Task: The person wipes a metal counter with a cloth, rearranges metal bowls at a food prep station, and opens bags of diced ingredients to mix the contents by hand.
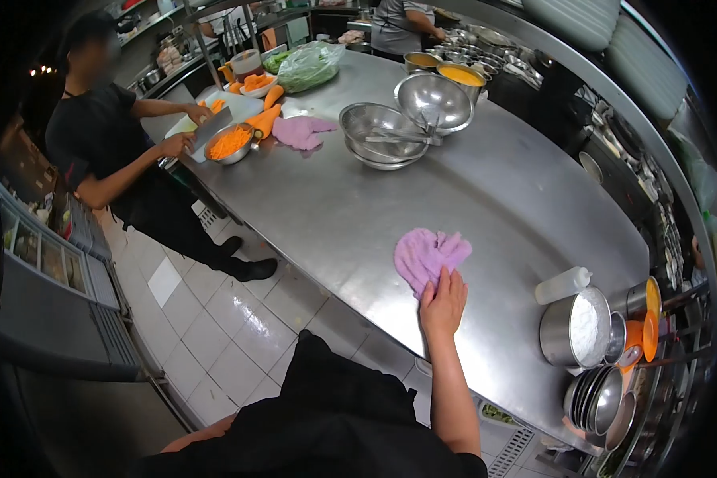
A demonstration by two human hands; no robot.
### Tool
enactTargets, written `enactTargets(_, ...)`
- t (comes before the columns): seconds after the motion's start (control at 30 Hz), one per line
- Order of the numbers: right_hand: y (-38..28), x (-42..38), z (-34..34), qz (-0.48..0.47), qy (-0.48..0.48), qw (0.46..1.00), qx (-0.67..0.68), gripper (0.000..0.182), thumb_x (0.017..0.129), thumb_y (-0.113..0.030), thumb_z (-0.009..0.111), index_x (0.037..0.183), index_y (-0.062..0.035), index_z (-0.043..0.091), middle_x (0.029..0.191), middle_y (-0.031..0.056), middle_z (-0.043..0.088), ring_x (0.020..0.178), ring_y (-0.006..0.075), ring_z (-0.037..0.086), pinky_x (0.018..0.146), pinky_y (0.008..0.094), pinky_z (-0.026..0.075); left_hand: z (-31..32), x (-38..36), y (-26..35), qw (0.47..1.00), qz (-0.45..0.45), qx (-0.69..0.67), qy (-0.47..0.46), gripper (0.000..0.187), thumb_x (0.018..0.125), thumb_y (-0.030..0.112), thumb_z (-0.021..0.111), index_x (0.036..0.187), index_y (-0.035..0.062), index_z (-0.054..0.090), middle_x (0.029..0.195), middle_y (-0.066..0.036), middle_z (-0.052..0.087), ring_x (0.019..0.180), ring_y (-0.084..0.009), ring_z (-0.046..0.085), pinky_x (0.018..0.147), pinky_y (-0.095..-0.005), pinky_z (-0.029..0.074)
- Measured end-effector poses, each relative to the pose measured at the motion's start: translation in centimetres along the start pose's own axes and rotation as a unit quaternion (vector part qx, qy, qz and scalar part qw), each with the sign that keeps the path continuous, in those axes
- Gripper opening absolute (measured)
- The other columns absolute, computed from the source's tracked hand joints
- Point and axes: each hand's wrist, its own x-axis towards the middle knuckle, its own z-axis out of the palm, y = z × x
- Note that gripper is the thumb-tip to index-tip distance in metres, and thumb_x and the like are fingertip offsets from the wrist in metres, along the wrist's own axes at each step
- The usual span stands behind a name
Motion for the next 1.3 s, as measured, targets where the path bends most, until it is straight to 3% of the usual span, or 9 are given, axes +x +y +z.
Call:
enactTargets(0.17, -0.2, -0.1, 0.0, -0.005, 0.004, 1.000, -0.002, 0.045, 0.092, -0.022, 0.060, 0.133, -0.0028, 0.055, 0.135, 0.0239, 0.053, 0.129, 0.0393, 0.048, 0.115, 0.0519, 0.031, -1.4, 2.7, -2.0, 1.000, -0.015, -0.011, 0.014, 0.037, 0.094, 0.025, 0.060, 0.124, 0.0052, 0.067, 0.116, -0.016, 0.070, 0.107, -0.0275, 0.066, 0.095, -0.0369, 0.049)
enactTargets(0.3, -0.1, 0.0, -0.1, -0.014, 0.009, 1.000, -0.006, 0.046, 0.092, -0.022, 0.061, 0.133, -0.0028, 0.056, 0.134, 0.0239, 0.053, 0.129, 0.0396, 0.048, 0.114, 0.0526, 0.032, 1.2, -5.2, 9.6, 0.989, 0.016, 0.130, 0.070, 0.032, 0.090, 0.023, 0.063, 0.119, 0.0083, 0.070, 0.107, -0.016, 0.072, 0.103, -0.0262, 0.067, 0.089, -0.0370, 0.051)
enactTargets(0.37, 0.0, -0.1, -0.1, -0.013, 0.008, 1.000, -0.006, 0.046, 0.092, -0.022, 0.061, 0.133, -0.0030, 0.056, 0.134, 0.0238, 0.053, 0.129, 0.0396, 0.048, 0.114, 0.0528, 0.032, -2.1, -1.2, 9.5, 0.863, 0.093, 0.491, 0.076, 0.032, 0.087, 0.022, 0.067, 0.118, 0.0147, 0.071, 0.097, -0.014, 0.073, 0.095, -0.0245, 0.070, 0.083, -0.0373, 0.054)
enactTargets(0.43, 0.0, 0.0, 0.0, -0.010, 0.006, 1.000, -0.002, 0.046, 0.091, -0.022, 0.061, 0.133, -0.0029, 0.056, 0.134, 0.0236, 0.053, 0.129, 0.0395, 0.049, 0.114, 0.0531, 0.032, -1.9, -2.3, 15.1, 0.883, 0.014, 0.441, 0.159, 0.019, 0.085, 0.027, 0.069, 0.102, 0.0194, 0.071, 0.080, -0.001, 0.074, 0.073, -0.0209, 0.072, 0.069, -0.0364, 0.055)
enactTargets(0.5, -0.1, -0.1, 0.0, -0.011, 0.009, 1.000, 0.001, 0.046, 0.091, -0.022, 0.061, 0.133, -0.0029, 0.056, 0.134, 0.0235, 0.054, 0.128, 0.0395, 0.049, 0.114, 0.0532, 0.032, -1.1, -3.3, 20.3, 0.865, 0.171, 0.396, 0.257, 0.007, 0.090, 0.023, 0.063, 0.093, 0.0197, 0.068, 0.078, -0.003, 0.072, 0.071, -0.0209, 0.071, 0.067, -0.0353, 0.054)
enactTargets(0.7, 0.2, -0.2, -0.2, -0.014, 0.017, 1.000, 0.001, 0.046, 0.091, -0.022, 0.062, 0.133, -0.0031, 0.056, 0.133, 0.0233, 0.054, 0.128, 0.0393, 0.050, 0.113, 0.0532, 0.033, 1.7, -3.5, 37.6, 0.673, 0.505, 0.324, 0.433, 0.024, 0.094, 0.019, 0.056, 0.113, 0.0105, 0.067, 0.109, -0.014, 0.069, 0.100, -0.0345, 0.065, 0.083, -0.0412, 0.052)
enactTargets(0.8, -0.1, -0.4, -0.5, -0.013, 0.023, 1.000, 0.003, 0.046, 0.091, -0.022, 0.062, 0.132, -0.0034, 0.057, 0.132, 0.0230, 0.055, 0.127, 0.0389, 0.050, 0.113, 0.0532, 0.033, 2.0, -2.2, 43.5, 0.656, 0.494, 0.341, 0.458, 0.029, 0.095, 0.024, 0.057, 0.118, 0.0080, 0.065, 0.128, -0.016, 0.061, 0.122, -0.0347, 0.055, 0.100, -0.0430, 0.045)
enactTargets(0.87, -0.2, -0.1, -0.9, -0.018, 0.026, 0.999, 0.006, 0.045, 0.091, -0.022, 0.062, 0.132, -0.0036, 0.057, 0.132, 0.0228, 0.055, 0.126, 0.0387, 0.050, 0.113, 0.0532, 0.033, 1.2, 1.4, 45.4, 0.524, 0.505, 0.407, 0.552, 0.036, 0.095, 0.030, 0.058, 0.124, 0.0093, 0.062, 0.139, -0.015, 0.053, 0.134, -0.0332, 0.044, 0.113, -0.0485, 0.032)
enactTargets(1.3, -0.3, -0.2, -0.5, -0.006, 0.022, 0.997, 0.069, 0.036, 0.091, -0.014, 0.059, 0.124, -0.0007, 0.060, 0.126, 0.0237, 0.060, 0.117, 0.0413, 0.055, 0.105, 0.0487, 0.041, -0.6, 0.0, 38.9, 0.611, 0.483, 0.457, 0.429, 0.042, 0.094, 0.033, 0.061, 0.131, 0.0122, 0.059, 0.144, -0.011, 0.048, 0.140, -0.0312, 0.037, 0.118, -0.0514, 0.026)
